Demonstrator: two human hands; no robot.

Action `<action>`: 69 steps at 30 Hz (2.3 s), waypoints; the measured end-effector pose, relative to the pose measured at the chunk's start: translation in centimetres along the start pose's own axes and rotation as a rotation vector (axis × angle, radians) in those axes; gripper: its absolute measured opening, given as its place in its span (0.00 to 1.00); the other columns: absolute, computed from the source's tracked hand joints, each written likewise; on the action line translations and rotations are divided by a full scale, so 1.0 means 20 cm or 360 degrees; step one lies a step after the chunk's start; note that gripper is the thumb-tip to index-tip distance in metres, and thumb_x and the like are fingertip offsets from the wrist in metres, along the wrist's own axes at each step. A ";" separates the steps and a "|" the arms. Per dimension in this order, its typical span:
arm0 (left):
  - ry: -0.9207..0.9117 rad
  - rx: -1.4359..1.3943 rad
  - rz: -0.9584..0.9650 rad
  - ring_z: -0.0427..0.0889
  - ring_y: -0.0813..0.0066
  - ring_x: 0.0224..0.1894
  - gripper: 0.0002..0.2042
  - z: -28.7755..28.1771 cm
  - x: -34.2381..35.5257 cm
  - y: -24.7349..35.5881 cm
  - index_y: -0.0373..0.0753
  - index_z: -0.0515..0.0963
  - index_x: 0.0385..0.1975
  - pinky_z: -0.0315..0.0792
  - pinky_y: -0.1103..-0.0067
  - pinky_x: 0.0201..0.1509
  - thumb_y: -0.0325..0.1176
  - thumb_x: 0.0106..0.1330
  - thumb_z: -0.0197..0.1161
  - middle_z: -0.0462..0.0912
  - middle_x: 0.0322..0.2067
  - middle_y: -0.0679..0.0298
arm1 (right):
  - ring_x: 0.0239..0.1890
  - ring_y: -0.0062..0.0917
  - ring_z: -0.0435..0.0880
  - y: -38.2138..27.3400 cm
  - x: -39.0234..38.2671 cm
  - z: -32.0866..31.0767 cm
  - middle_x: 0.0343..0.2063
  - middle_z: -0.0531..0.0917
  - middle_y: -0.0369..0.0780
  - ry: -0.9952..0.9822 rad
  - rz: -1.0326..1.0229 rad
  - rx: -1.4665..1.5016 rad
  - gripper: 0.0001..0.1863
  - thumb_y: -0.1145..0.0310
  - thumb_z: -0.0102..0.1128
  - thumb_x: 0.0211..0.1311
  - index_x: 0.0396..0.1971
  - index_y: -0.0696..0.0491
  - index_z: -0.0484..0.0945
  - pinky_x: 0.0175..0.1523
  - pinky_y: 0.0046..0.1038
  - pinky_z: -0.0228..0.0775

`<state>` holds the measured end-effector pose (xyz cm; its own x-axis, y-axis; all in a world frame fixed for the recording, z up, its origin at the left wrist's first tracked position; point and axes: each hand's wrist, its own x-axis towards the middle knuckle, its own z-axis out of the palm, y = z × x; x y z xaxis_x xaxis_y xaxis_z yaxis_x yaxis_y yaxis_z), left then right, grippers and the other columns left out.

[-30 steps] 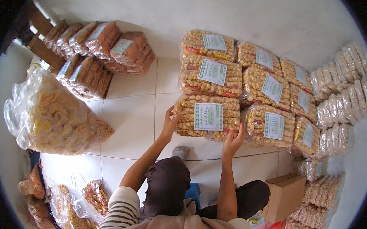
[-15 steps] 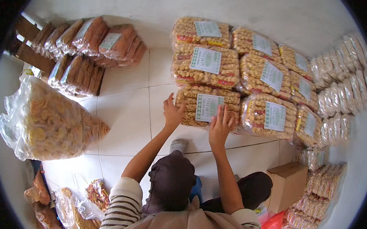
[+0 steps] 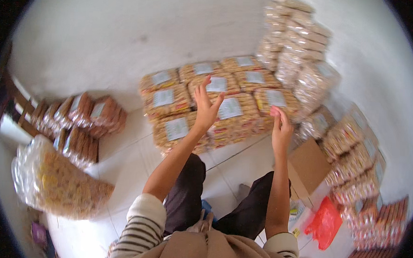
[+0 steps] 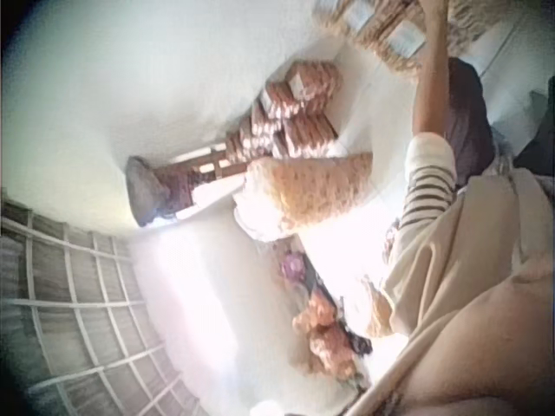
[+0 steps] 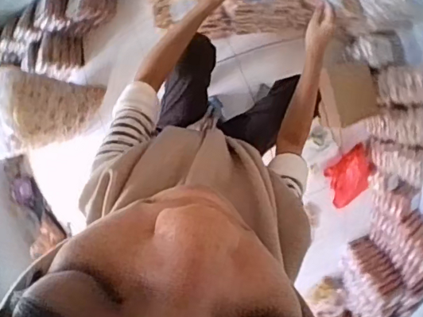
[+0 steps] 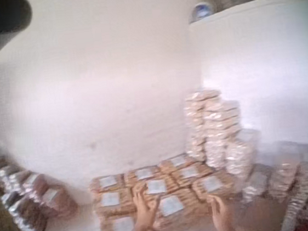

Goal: The person organizes and packs snacks by hand into plastic bags.

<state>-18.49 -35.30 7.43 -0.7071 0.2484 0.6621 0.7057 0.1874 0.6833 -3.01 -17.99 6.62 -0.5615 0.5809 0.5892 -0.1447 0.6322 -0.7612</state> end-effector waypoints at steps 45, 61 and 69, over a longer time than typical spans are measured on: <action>-0.2831 -0.0145 0.0048 0.73 0.46 0.45 0.24 2.15 -2.58 0.78 0.30 0.64 0.47 0.68 0.62 0.49 0.39 0.55 0.60 0.73 0.43 0.42 | 0.49 0.42 0.71 1.27 -2.41 -1.83 0.44 0.73 0.50 0.0410 0.2304 -0.1153 0.19 0.61 0.54 0.52 0.43 0.55 0.73 0.53 0.40 0.65; -0.2265 -0.0202 -0.1053 0.71 0.50 0.47 0.26 2.07 -2.81 0.82 0.28 0.63 0.44 0.66 0.67 0.51 0.40 0.54 0.63 0.71 0.42 0.43 | 0.48 0.36 0.77 1.17 -2.13 -1.89 0.44 0.77 0.50 0.0686 0.2274 -0.0369 0.28 0.63 0.66 0.45 0.48 0.59 0.71 0.50 0.33 0.68; -0.2263 -0.1433 -0.1420 0.74 0.71 0.41 0.21 1.94 -2.18 1.14 0.32 0.66 0.44 0.69 0.76 0.45 0.41 0.58 0.62 0.74 0.39 0.57 | 0.43 0.33 0.79 0.61 -1.63 -1.88 0.40 0.79 0.48 0.1008 0.1429 -0.0675 0.26 0.65 0.65 0.49 0.48 0.59 0.70 0.48 0.31 0.69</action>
<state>30.17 -4.94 -17.73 0.0863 0.9467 -0.3105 -0.3528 0.3205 0.8791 44.17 -9.92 -11.66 0.1980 0.9802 0.0081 0.4463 -0.0828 -0.8911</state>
